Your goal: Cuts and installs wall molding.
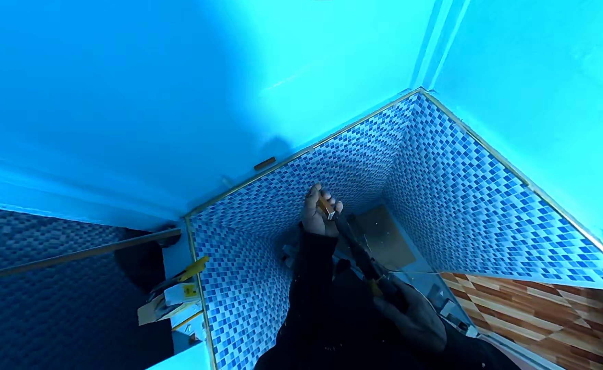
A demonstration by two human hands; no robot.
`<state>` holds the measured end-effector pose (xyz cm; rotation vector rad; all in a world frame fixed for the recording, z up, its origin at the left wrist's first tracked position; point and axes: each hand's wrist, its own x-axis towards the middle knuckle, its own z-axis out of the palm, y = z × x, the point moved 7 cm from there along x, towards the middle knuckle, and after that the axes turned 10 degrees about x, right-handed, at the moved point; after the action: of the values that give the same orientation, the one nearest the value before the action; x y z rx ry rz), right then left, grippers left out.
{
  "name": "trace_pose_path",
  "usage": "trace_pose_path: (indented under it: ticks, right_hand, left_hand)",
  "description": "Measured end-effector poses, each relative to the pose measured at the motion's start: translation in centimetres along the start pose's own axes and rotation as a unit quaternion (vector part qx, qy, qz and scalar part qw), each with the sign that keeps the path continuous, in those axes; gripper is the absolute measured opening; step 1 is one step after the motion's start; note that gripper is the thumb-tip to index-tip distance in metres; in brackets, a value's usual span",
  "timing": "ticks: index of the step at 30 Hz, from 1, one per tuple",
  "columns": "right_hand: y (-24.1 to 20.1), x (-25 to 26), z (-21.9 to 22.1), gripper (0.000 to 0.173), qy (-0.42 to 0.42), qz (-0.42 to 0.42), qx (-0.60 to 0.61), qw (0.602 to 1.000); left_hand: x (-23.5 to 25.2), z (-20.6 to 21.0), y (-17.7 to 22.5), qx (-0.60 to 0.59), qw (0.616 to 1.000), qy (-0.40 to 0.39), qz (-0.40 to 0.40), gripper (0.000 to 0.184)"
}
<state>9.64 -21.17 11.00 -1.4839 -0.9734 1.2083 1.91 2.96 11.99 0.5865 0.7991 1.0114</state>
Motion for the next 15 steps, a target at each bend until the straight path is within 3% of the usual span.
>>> trace_pose_path:
  ticks: [15]
  right_hand:
    - [-0.2, 0.0, 0.5, 0.036, -0.015, -0.02, 0.094, 0.995]
  left_hand:
    - [0.4, 0.4, -1.4, 0.015, 1.0, -0.011, 0.026, 0.04]
